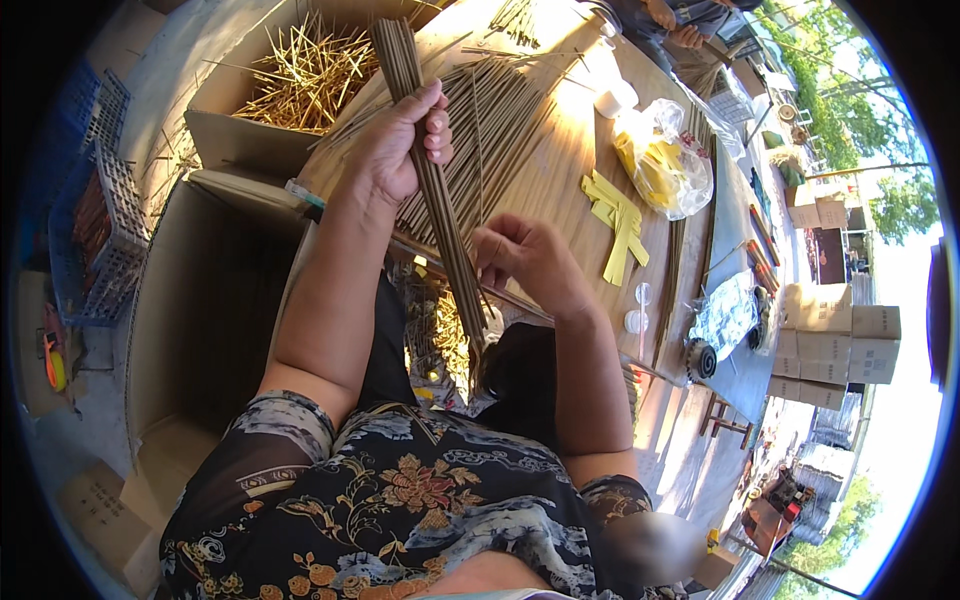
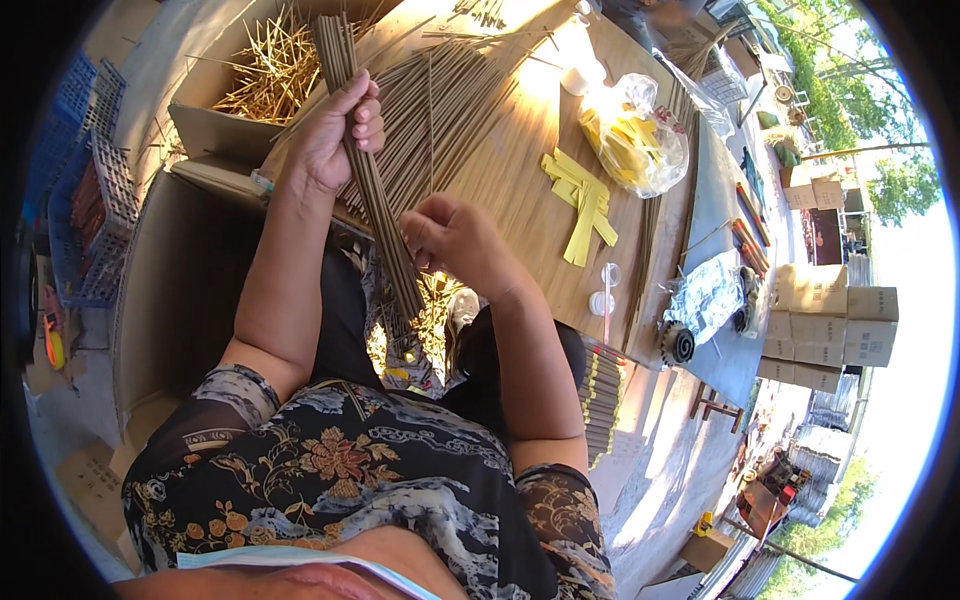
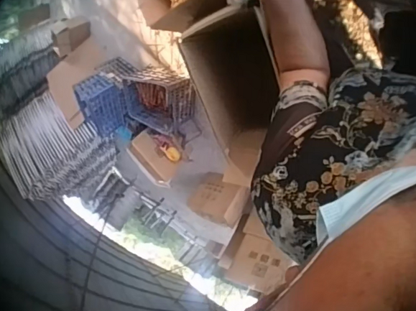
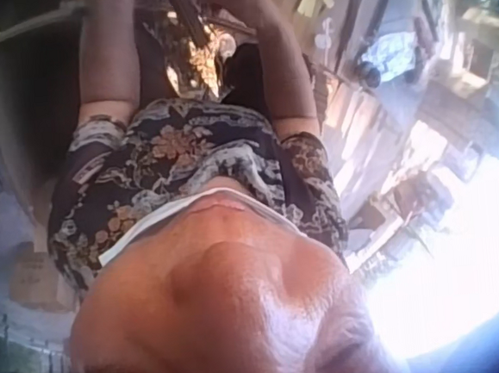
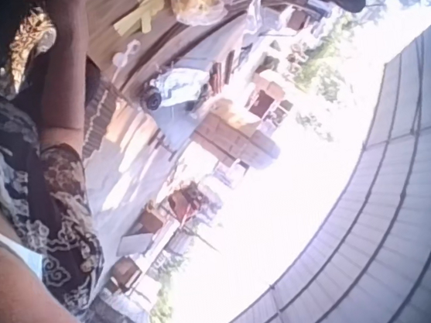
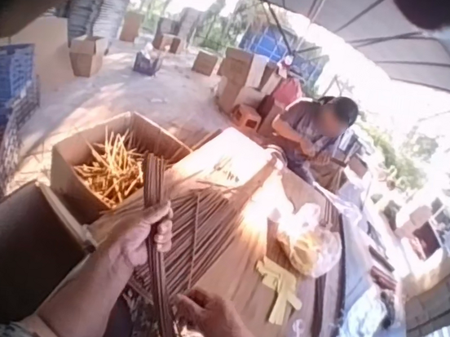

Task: The person gathers thin wooden sticks from a cardboard box, aligns them into bundles, and secures each bundle with a yellow paper strip. The person repeats this process multiple times, placing completed bundles on the table.

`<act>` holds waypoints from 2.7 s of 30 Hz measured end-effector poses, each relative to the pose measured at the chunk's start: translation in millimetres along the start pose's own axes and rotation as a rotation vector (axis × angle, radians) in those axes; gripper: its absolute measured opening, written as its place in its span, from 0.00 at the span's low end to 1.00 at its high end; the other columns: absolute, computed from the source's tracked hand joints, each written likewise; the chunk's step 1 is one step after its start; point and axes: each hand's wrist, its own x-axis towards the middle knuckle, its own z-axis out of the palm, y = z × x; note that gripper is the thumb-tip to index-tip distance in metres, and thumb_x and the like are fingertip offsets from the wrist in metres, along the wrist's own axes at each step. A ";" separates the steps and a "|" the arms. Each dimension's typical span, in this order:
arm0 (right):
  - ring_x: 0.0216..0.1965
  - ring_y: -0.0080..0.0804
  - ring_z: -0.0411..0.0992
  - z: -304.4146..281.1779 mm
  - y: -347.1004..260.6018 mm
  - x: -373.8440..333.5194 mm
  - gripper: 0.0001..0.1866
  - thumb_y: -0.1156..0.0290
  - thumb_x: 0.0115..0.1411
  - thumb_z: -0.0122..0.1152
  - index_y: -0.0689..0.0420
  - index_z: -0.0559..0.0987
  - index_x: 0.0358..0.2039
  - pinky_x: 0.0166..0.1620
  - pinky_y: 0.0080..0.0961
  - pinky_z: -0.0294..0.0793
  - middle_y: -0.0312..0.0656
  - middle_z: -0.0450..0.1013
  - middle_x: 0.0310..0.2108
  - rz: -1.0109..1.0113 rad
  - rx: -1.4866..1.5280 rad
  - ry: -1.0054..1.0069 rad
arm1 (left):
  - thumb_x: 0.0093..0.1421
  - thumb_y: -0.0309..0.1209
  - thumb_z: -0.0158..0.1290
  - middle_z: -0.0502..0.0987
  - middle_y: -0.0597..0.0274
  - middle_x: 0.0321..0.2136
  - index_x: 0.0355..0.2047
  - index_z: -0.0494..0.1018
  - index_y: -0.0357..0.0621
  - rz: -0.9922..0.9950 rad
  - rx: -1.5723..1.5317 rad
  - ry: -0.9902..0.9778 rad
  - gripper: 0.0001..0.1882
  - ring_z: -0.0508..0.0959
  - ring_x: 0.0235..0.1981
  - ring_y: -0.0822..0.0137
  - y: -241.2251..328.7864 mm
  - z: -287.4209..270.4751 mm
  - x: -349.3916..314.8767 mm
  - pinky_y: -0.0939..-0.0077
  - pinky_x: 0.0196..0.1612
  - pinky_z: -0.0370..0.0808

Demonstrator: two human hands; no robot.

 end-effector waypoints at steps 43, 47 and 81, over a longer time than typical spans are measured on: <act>0.14 0.31 0.71 -51.5 38.6 97.2 0.28 0.53 0.52 0.58 0.72 0.72 0.17 0.17 0.24 0.71 0.47 0.70 0.15 0.325 -0.583 0.389 | 0.60 0.38 0.46 0.63 0.69 0.12 0.23 0.64 0.45 -0.008 -0.263 -0.377 0.12 0.60 0.10 0.79 24.0 -9.0 0.3 0.87 0.12 0.57; 0.13 0.31 0.71 -37.2 26.7 114.5 0.26 0.56 0.49 0.61 0.71 0.72 0.16 0.16 0.24 0.71 0.47 0.70 0.14 0.184 -0.533 0.408 | 0.60 0.37 0.45 0.63 0.69 0.12 0.23 0.64 0.44 0.002 -0.231 -0.308 0.12 0.60 0.10 0.79 20.3 -9.6 0.7 0.87 0.12 0.57; 0.10 0.23 0.64 -66.2 -20.9 66.4 0.13 0.66 0.47 0.53 0.63 0.71 0.15 0.14 0.19 0.60 0.39 0.65 0.09 0.161 -0.599 0.330 | 0.55 0.39 0.52 0.75 0.44 0.30 0.31 0.68 0.31 -0.188 -0.021 0.099 0.19 0.78 0.31 0.56 -11.4 0.6 9.0 0.63 0.38 0.77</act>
